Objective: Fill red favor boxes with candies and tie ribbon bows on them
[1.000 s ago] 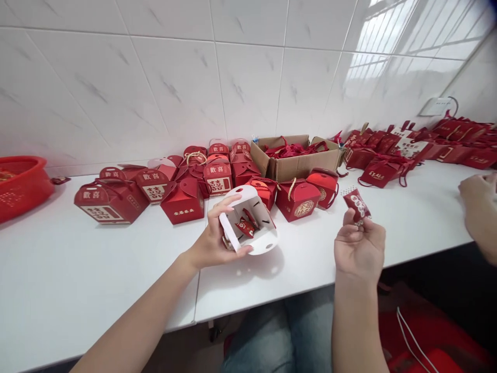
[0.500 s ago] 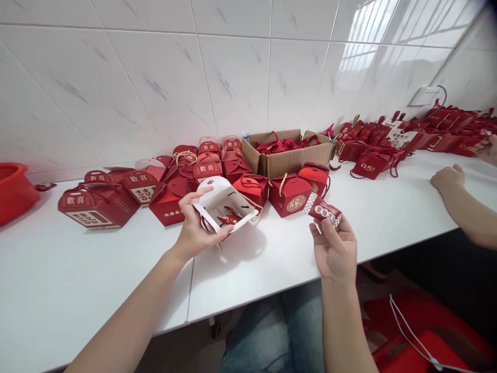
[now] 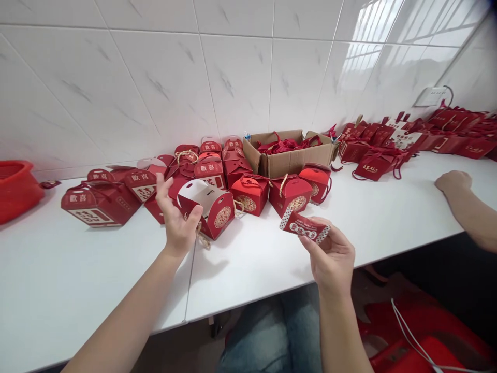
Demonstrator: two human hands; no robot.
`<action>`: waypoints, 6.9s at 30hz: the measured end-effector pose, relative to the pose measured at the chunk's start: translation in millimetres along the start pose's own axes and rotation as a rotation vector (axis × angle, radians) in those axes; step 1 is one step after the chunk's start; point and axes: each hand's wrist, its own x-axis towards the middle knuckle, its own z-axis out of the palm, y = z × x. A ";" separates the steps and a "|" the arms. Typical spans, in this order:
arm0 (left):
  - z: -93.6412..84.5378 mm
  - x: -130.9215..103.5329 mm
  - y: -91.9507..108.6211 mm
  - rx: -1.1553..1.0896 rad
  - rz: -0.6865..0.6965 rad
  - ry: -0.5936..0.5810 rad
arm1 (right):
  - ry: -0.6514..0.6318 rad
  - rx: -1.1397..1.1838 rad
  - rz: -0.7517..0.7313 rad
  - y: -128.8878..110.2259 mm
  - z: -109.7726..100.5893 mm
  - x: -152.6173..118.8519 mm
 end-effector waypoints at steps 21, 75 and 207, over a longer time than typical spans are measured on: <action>33.1 -40.1 68.7 -0.760 -0.626 -0.783 | -0.611 -0.243 0.412 24.5 24.6 -11.2; 28.9 -42.3 63.9 -0.380 0.016 -0.385 | -0.143 0.415 0.556 32.0 41.6 -27.7; 34.6 -44.9 61.3 -0.561 -0.677 -0.969 | -0.416 -0.236 0.438 30.1 44.8 -32.9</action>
